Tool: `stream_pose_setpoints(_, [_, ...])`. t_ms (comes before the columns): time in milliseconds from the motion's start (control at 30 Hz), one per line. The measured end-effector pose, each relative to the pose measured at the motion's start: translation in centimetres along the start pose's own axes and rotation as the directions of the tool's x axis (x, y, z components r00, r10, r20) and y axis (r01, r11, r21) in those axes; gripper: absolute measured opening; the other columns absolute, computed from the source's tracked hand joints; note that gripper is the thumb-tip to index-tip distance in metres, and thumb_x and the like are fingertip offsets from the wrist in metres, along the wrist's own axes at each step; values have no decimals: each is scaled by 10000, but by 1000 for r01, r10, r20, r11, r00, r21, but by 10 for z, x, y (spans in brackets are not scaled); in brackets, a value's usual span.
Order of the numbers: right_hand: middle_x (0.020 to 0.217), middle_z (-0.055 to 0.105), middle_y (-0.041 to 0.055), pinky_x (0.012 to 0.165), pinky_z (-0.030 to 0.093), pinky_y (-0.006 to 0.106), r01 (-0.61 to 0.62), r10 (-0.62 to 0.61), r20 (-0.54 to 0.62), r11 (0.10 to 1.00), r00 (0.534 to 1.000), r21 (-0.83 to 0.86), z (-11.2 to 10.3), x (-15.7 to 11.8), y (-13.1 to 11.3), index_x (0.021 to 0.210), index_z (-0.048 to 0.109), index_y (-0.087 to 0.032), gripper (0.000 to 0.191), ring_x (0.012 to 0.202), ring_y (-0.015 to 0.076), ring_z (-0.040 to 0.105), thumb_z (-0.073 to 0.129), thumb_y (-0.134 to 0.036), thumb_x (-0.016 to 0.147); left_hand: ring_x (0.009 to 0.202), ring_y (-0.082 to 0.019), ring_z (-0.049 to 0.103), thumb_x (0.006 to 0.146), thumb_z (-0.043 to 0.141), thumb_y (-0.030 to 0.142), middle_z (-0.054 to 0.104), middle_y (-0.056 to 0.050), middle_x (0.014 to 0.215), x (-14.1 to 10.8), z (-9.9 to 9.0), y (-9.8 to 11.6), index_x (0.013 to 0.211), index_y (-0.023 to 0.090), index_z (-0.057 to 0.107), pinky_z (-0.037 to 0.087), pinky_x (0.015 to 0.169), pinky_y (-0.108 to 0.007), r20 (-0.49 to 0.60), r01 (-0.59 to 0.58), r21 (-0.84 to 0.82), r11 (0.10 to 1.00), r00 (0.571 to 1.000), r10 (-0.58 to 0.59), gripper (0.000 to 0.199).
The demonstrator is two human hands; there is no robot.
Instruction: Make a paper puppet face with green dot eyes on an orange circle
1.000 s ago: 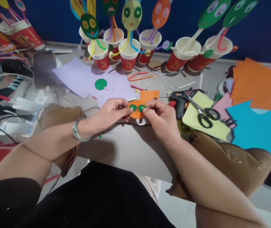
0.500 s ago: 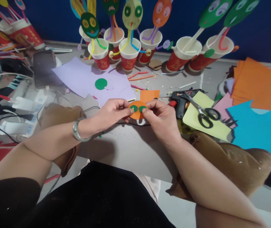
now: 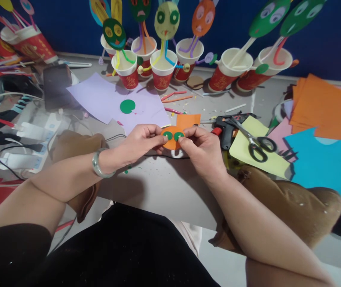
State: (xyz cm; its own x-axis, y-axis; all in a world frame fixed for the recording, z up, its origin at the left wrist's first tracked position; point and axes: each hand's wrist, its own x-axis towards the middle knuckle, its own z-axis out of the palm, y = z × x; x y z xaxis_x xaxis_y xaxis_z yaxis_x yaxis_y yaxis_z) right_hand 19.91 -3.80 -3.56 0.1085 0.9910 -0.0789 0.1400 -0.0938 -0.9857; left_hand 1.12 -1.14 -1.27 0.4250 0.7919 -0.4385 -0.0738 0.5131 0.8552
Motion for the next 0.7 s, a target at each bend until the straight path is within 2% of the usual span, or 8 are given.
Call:
stream_pose_setpoints(267, [669,647,-9,532,485,294,33,-35,-33,998,999,-60,-1,1,1,724,654,-244,206,568,138,576,839,-320,772,537,-21,623,992,682,70,670,48,635,-2,1,2,787,134,620,487,575,-133,2,19,4,1000,1000,-19,223])
stream_pose_setpoints(500, [657,657,-11,556,522,314,5,-5,-5,1000,1000,-24,-1,1,3,764,686,-246,223,570,155,604,858,-387,774,533,-28,622,997,670,68,659,46,609,-1,1,4,778,136,616,480,565,-136,-22,38,9,999,999,-37,236])
stream_pose_setpoints(700, [671,650,-11,564,500,297,-8,5,-41,996,999,-86,-1,1,3,757,649,-244,234,588,145,591,846,-363,797,540,-21,613,1001,665,72,649,53,623,-1,1,4,793,127,628,481,576,-143,11,42,2,999,999,-42,219])
